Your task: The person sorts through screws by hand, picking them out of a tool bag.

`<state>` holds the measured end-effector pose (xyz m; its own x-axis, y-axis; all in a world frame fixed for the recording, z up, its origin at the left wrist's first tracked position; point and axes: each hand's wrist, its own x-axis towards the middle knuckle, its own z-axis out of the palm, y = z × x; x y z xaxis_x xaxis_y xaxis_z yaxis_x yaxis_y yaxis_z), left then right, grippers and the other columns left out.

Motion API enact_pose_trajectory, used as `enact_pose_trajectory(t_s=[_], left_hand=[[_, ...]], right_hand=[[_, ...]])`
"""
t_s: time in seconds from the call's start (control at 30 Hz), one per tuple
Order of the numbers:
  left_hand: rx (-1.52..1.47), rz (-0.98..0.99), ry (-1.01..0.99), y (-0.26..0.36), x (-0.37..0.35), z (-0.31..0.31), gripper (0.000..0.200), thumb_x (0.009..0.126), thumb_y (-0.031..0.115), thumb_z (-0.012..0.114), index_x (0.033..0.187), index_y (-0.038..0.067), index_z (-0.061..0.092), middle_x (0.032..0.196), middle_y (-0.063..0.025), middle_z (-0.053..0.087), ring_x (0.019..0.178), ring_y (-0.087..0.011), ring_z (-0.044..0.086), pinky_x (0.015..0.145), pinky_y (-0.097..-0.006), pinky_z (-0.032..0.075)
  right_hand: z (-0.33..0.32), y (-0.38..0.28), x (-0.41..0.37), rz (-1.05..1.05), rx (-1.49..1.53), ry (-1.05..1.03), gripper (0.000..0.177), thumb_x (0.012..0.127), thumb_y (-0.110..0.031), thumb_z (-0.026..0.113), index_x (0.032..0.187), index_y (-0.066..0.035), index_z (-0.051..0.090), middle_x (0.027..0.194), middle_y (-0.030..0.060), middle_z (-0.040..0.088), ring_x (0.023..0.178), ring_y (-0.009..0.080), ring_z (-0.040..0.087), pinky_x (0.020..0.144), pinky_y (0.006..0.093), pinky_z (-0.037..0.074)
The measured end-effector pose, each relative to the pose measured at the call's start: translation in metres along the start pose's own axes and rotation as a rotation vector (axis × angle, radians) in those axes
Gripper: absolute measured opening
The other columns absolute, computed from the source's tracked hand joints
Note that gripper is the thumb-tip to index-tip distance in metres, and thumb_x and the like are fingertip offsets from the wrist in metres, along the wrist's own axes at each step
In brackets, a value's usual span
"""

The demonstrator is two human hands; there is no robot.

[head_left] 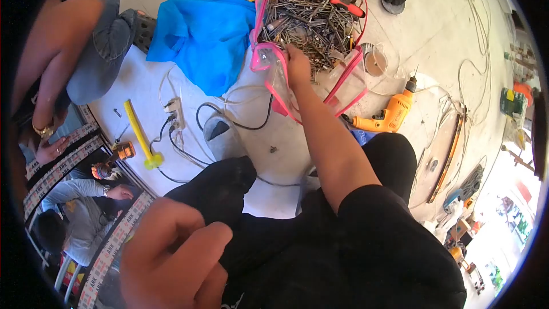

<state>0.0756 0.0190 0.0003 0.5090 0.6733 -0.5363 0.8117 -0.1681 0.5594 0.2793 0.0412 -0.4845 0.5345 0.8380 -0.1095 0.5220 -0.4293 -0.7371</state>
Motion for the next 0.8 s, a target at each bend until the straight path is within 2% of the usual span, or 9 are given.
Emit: enact_pose_trajectory(t_s=[0.07,0.13,0.23,0.3,0.4,0.43,0.5,0.73,0.8], left_hand=[[-0.021,-0.079,-0.123,0.001,0.021,-0.003,0.039,0.077,-0.007,0.063,0.115,0.000,0.064,0.103,-0.0180,0.062,0.087,-0.0321,0.063,0.075,-0.0363,0.051],[0.242,0.100,-0.086,-0.007,0.053,-0.005,0.017,0.078,0.000,0.063,0.094,0.006,0.069,0.081,-0.0109,0.058,0.067,-0.0287,0.059,0.060,-0.0378,0.045],[0.172,0.435,-0.150,-0.074,0.152,0.013,0.040,0.079,0.002,0.057,0.116,0.016,0.066,0.076,-0.0115,0.055,0.064,-0.0293,0.057,0.057,-0.0397,0.043],[0.161,0.406,-0.325,-0.098,0.248,0.047,0.065,0.082,0.000,0.054,0.144,0.017,0.046,0.066,-0.0113,0.053,0.052,-0.0192,0.048,0.052,-0.0352,0.040],[0.307,0.572,-0.273,-0.145,0.329,0.134,0.068,0.081,0.003,0.056,0.145,0.018,0.039,0.069,-0.0144,0.058,0.060,-0.0253,0.060,0.056,-0.0405,0.046],[0.295,0.574,-0.291,-0.156,0.335,0.144,0.068,0.081,0.003,0.056,0.145,0.018,0.039,0.069,-0.0144,0.058,0.060,-0.0253,0.060,0.056,-0.0405,0.046],[0.221,0.248,-0.664,-0.169,0.332,0.156,0.062,0.079,0.003,0.057,0.138,0.014,0.041,0.070,-0.0148,0.058,0.069,-0.0286,0.065,0.060,-0.0432,0.049],[0.038,0.111,-0.727,-0.208,0.271,0.149,0.061,0.079,-0.003,0.053,0.136,0.011,0.040,0.070,-0.0088,0.052,0.064,-0.0198,0.058,0.059,-0.0347,0.049],[-0.414,0.224,-0.453,-0.229,0.257,0.170,0.064,0.081,-0.007,0.050,0.140,0.012,0.038,0.074,-0.0035,0.049,0.062,-0.0125,0.052,0.057,-0.0287,0.045]], right_hand=[[0.002,0.000,-0.005,-0.021,0.026,0.010,0.029,0.093,-0.023,0.055,0.114,-0.006,0.067,0.101,0.0238,0.068,0.095,0.0421,0.065,0.084,0.0473,0.051],[-0.005,-0.002,-0.003,-0.041,0.047,0.024,0.032,0.094,-0.024,0.057,0.119,-0.005,0.066,0.100,0.0227,0.069,0.095,0.0408,0.066,0.085,0.0446,0.051],[-0.019,0.007,-0.004,0.015,0.052,0.291,0.027,0.092,-0.018,0.063,0.115,-0.005,0.067,0.094,0.0208,0.071,0.084,0.0379,0.069,0.075,0.0424,0.052],[-0.034,0.007,-0.012,0.144,0.064,0.266,0.022,0.091,-0.018,0.062,0.109,-0.005,0.066,0.090,0.0216,0.070,0.082,0.0400,0.068,0.074,0.0453,0.052],[-0.039,0.017,-0.006,0.186,0.087,0.272,0.013,0.091,-0.016,0.062,0.094,-0.004,0.063,0.083,0.0242,0.067,0.079,0.0434,0.066,0.071,0.0491,0.051],[-0.039,0.020,-0.005,0.188,0.061,0.307,0.014,0.091,-0.016,0.062,0.095,-0.003,0.063,0.082,0.0242,0.067,0.078,0.0435,0.066,0.071,0.0493,0.051],[-0.041,0.014,-0.008,0.235,0.003,0.367,0.015,0.091,-0.016,0.061,0.095,-0.002,0.063,0.081,0.0246,0.067,0.078,0.0438,0.066,0.071,0.0491,0.051],[-0.031,0.031,0.009,0.275,-0.160,0.472,0.012,0.088,-0.012,0.060,0.091,-0.001,0.064,0.081,0.0247,0.067,0.080,0.0435,0.065,0.073,0.0496,0.050],[-0.033,0.026,0.000,0.210,-0.122,0.240,0.012,0.087,-0.012,0.061,0.092,-0.003,0.067,0.084,0.0233,0.068,0.081,0.0414,0.066,0.074,0.0479,0.051]])
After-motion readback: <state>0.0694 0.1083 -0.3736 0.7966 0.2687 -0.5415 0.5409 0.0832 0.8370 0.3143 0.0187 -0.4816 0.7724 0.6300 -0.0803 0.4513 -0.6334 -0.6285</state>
